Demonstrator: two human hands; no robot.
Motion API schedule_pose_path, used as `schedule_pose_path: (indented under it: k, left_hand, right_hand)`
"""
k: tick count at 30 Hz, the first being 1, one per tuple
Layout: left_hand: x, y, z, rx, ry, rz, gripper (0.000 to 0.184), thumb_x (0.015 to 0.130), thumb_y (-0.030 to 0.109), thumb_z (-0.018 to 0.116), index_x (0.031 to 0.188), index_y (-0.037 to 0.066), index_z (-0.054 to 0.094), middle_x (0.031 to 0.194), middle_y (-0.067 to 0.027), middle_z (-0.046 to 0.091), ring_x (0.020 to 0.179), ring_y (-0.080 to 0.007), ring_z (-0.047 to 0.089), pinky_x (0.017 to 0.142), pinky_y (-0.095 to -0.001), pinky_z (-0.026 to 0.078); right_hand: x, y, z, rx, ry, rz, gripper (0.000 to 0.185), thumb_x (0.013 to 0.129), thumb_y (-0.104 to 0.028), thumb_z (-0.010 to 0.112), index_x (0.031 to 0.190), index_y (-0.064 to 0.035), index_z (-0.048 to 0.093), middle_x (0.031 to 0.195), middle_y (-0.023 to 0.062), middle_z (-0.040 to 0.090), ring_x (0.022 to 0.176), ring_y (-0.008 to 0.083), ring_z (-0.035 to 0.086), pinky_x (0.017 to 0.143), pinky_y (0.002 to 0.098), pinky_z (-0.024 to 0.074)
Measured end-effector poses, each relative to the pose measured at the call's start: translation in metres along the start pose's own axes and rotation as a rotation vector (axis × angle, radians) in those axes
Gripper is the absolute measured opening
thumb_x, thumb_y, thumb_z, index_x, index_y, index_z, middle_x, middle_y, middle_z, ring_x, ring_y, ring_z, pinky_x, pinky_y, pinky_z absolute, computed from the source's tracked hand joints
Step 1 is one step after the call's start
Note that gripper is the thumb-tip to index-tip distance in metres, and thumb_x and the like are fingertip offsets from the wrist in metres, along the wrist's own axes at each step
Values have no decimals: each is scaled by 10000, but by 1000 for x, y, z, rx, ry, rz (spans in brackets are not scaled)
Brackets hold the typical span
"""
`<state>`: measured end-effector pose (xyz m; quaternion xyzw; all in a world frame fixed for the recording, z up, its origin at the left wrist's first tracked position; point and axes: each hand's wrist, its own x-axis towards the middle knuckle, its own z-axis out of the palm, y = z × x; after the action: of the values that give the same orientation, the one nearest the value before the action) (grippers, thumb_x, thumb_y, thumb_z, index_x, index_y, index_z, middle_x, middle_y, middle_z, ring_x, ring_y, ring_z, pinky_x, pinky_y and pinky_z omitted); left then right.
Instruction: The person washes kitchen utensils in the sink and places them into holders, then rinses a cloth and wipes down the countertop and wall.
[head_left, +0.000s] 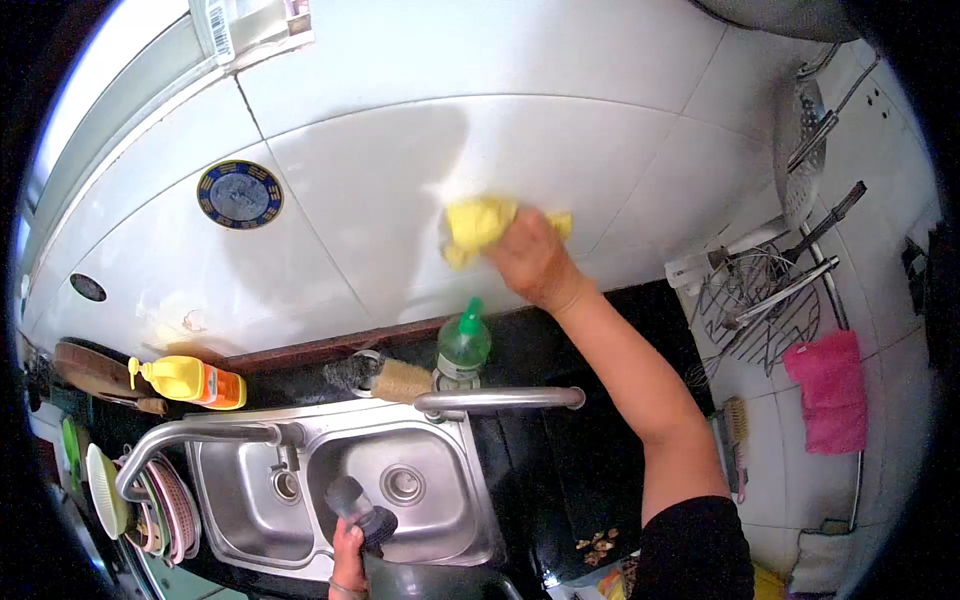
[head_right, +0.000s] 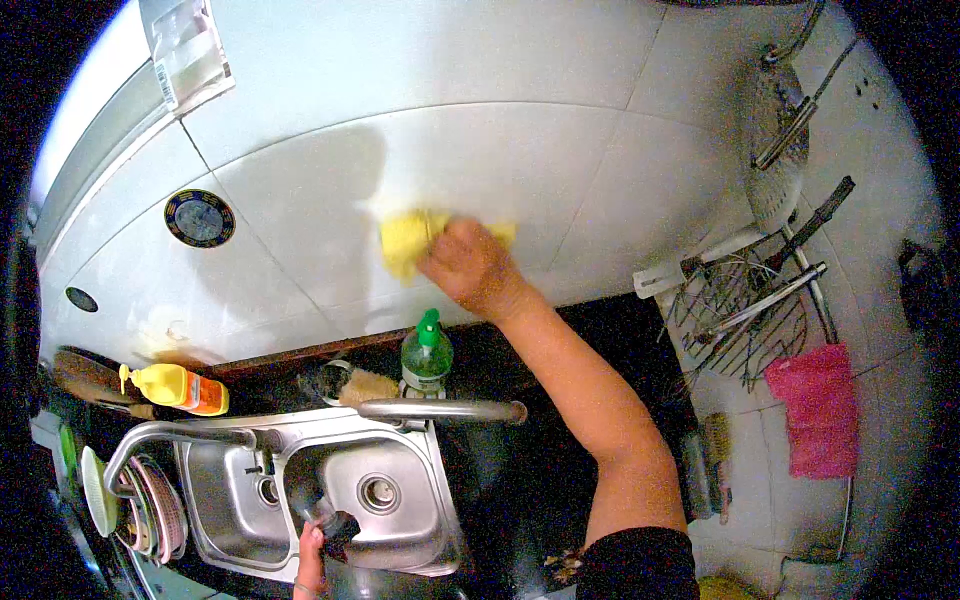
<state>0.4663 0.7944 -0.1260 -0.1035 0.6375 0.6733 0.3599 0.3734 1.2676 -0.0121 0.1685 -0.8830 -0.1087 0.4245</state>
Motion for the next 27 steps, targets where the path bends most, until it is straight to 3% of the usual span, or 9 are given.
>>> schedule_pose_path:
  k: [4, 8, 13, 14, 17, 21, 22, 24, 27]
  left_hand:
    - [3, -3, -3, 128, 19, 160, 520, 808, 432, 479, 1123, 19, 445, 849, -107, 595, 593, -179, 572, 486, -289, 464]
    - [12, -38, -36, 186, 70, 244, 461, 797, 372, 490, 1104, 28, 487, 856, -75, 587, 732, -135, 562, 569, -288, 466]
    - [-22, 6, -13, 120, -27, 261, 512, 835, 355, 499, 1216, 20, 428, 1044, -77, 530, 924, -158, 505, 764, -283, 409]
    - [-36, 23, -4, -14, -76, 176, 553, 868, 322, 504, 1294, 1, 360, 1203, -91, 486, 1096, -193, 461, 916, -302, 361]
    - [-38, 23, -10, -34, -52, 147, 569, 862, 308, 510, 1315, 11, 335, 1254, -88, 446, 1156, -196, 410, 968, -304, 312]
    - [-47, 40, 2, -17, -9, 127, 572, 859, 329, 509, 1306, 16, 341, 1242, -89, 446, 1152, -203, 407, 973, -313, 305]
    - [-49, 43, 5, 14, 47, 117, 549, 857, 348, 507, 1280, 21, 382, 1189, -88, 488, 1110, -204, 438, 946, -314, 329]
    - [-45, 43, 4, 43, 60, 117, 544, 856, 353, 506, 1272, 22, 389, 1176, -87, 494, 1099, -203, 442, 939, -314, 332]
    - [-34, 39, -3, 55, 24, 114, 536, 856, 359, 504, 1261, 24, 400, 1156, -86, 502, 1082, -201, 449, 928, -314, 337]
  right_hand:
    - [-108, -5, 16, 155, -429, 99, 153, 692, -144, 538, 822, -83, 593, 887, 68, 555, 899, 274, 509, 801, 400, 439]
    - [-156, -7, 3, -75, -282, 552, 170, 645, 39, 531, 802, -14, 569, 928, 168, 551, 953, 330, 507, 806, 410, 428]
    - [-10, 44, -84, 430, 600, 1015, 354, 780, -24, 477, 1131, 9, 510, 1063, 203, 499, 1006, 334, 456, 877, 443, 358]
    - [22, 44, -94, -51, 617, 980, 385, 790, -25, 461, 1172, 14, 481, 1061, 202, 485, 1009, 324, 440, 867, 449, 348]
    - [70, 38, -71, -271, 560, 752, 438, 789, -37, 469, 1224, 10, 440, 1083, 206, 454, 1048, 320, 405, 872, 455, 338]
    - [156, -28, -38, 350, 190, 255, 320, 757, -32, 528, 1073, -32, 583, 1037, 96, 542, 948, 273, 506, 822, 396, 404]
    - [163, -44, -13, 10, 155, 81, 287, 718, -55, 546, 1000, -57, 602, 1007, 76, 536, 920, 268, 509, 795, 392, 410]
    - [195, -45, -44, 201, 240, -52, 254, 714, -78, 554, 964, -71, 600, 969, 88, 515, 879, 267, 502, 768, 399, 411]
    - [187, -9, -63, -49, 411, 156, 254, 715, -70, 562, 965, -82, 600, 943, 95, 496, 852, 274, 487, 755, 401, 405]
